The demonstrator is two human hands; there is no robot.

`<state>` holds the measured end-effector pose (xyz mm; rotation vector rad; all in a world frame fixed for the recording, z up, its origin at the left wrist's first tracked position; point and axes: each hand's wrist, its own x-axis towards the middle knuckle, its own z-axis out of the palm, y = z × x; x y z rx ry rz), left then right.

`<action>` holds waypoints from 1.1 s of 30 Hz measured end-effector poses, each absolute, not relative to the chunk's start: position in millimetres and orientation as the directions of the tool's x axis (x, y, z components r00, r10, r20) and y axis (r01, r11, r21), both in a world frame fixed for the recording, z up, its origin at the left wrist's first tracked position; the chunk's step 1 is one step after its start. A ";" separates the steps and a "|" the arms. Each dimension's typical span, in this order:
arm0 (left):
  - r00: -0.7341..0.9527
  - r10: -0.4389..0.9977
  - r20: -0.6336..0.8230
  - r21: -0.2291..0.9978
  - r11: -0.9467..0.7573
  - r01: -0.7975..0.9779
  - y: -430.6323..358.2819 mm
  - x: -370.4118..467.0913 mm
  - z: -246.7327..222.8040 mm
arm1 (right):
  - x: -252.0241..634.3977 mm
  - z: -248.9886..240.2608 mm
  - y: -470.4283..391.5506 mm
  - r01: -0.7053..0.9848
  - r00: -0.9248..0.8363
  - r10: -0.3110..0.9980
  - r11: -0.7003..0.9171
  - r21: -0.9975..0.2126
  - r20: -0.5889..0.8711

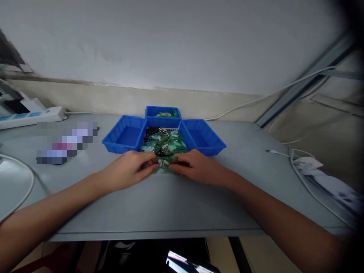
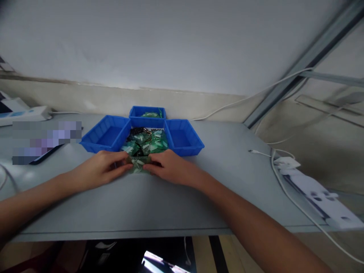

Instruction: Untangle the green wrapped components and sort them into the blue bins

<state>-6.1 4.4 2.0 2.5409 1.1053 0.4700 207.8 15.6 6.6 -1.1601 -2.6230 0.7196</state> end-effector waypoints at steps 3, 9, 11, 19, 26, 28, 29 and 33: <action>0.641 0.752 0.154 0.420 -0.637 0.647 4.3 -5.9 2.3 | 207.6 6.4 15.7 0.645 -0.678 0.735 0.581 -0.497 -0.021; 0.644 0.751 0.146 0.408 -0.639 0.653 4.6 -7.2 2.5 | 206.0 7.4 14.6 0.661 -0.670 0.741 0.563 -0.496 -0.051; 0.640 0.754 0.148 0.410 -0.635 0.655 4.7 -7.5 1.6 | 205.8 7.8 14.5 0.666 -0.663 0.747 0.554 -0.500 -0.054; 0.580 0.805 0.124 0.549 -0.543 0.635 4.2 -4.9 3.3 | 207.8 7.3 15.3 0.655 -0.632 0.774 0.505 -0.562 -0.040; 0.497 0.863 0.097 0.782 -0.375 0.498 6.6 -1.9 -3.2 | 206.7 10.8 11.6 0.599 -0.600 0.792 0.355 -0.718 -0.109; 0.482 0.863 0.154 0.771 -0.410 0.487 6.1 -1.7 -4.4 | 206.9 11.3 11.3 0.585 -0.605 0.786 0.332 -0.740 -0.125; 0.483 0.856 0.184 0.745 -0.442 0.499 5.5 -2.0 -4.4 | 207.1 11.5 11.4 0.577 -0.606 0.786 0.325 -0.749 -0.126; 0.559 0.769 0.311 0.481 -0.634 0.606 3.4 -5.5 -2.0 | 208.9 10.8 13.2 0.532 -0.607 0.787 0.295 -0.794 -0.114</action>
